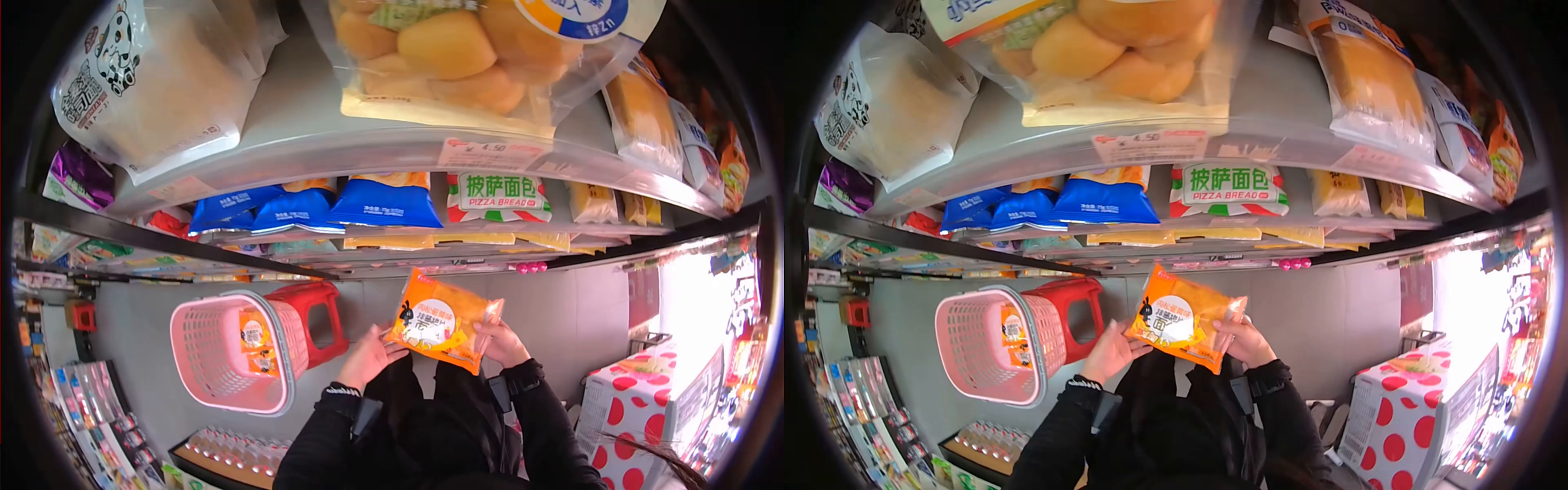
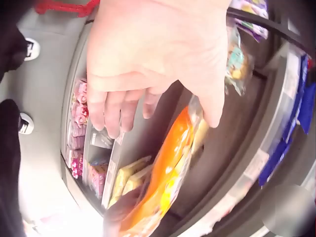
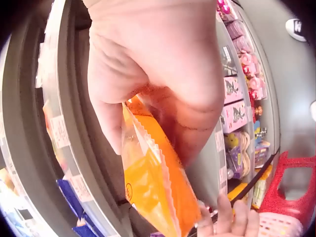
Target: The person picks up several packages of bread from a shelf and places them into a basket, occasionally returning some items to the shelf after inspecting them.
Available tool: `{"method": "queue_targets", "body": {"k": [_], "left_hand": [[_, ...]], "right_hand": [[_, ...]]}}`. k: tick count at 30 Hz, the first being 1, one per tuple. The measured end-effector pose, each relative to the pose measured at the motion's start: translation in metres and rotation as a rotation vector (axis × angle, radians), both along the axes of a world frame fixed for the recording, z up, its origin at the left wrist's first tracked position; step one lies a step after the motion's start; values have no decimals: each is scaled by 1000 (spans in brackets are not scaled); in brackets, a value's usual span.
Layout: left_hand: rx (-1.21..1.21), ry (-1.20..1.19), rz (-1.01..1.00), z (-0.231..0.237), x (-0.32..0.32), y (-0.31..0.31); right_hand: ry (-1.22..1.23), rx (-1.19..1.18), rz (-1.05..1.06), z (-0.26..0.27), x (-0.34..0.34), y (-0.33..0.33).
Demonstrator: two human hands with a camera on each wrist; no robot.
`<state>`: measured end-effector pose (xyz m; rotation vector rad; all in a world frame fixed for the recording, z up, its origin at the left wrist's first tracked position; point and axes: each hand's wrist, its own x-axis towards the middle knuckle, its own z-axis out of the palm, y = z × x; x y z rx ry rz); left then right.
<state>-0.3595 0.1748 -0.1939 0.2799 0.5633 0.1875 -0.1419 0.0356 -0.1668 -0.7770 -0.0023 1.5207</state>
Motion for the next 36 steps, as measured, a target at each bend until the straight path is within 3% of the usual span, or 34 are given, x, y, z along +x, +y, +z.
{"method": "queue_targets", "body": {"k": [1, 3, 6, 9, 15, 18, 20, 24, 27, 29, 31, 32, 34, 36], "left_hand": [[-184, -35, 59, 5, 6, 2], [-170, -65, 71, -14, 14, -2], [4, 66, 22, -40, 34, -11], [31, 163, 83, -45, 54, -16], [104, 182, 261, -73, 98, -6], [136, 213, 325, -89, 117, 10], [279, 378, 342, -104, 130, 20], [442, 548, 378, -127, 153, 37], [536, 701, 290, -128, 168, 50], [873, 907, 286, -166, 186, 62], [816, 750, 408, -141, 195, 64], [628, 585, 453, -122, 196, 65], [491, 274, 675, -135, 214, 65], [441, 174, 684, -137, 221, 64]], "right_hand": [[1, -3, 22, -5, 10, -4], [38, -68, 146, -22, 30, -11], [12, -123, 219, -37, 54, -8], [121, -132, 209, -40, 73, 4], [13, -66, 191, -60, 95, 24], [-29, -181, 210, -93, 117, 23], [-20, -328, 158, -110, 126, 21], [-144, -332, 169, -129, 137, 29], [-116, -327, 132, -135, 141, 37], [34, -338, -55, -123, 136, 47], [29, -298, -134, -128, 138, 51], [32, -255, -221, -130, 139, 53], [26, -243, -273, -132, 138, 58], [21, -232, -322, -133, 135, 63]]}}
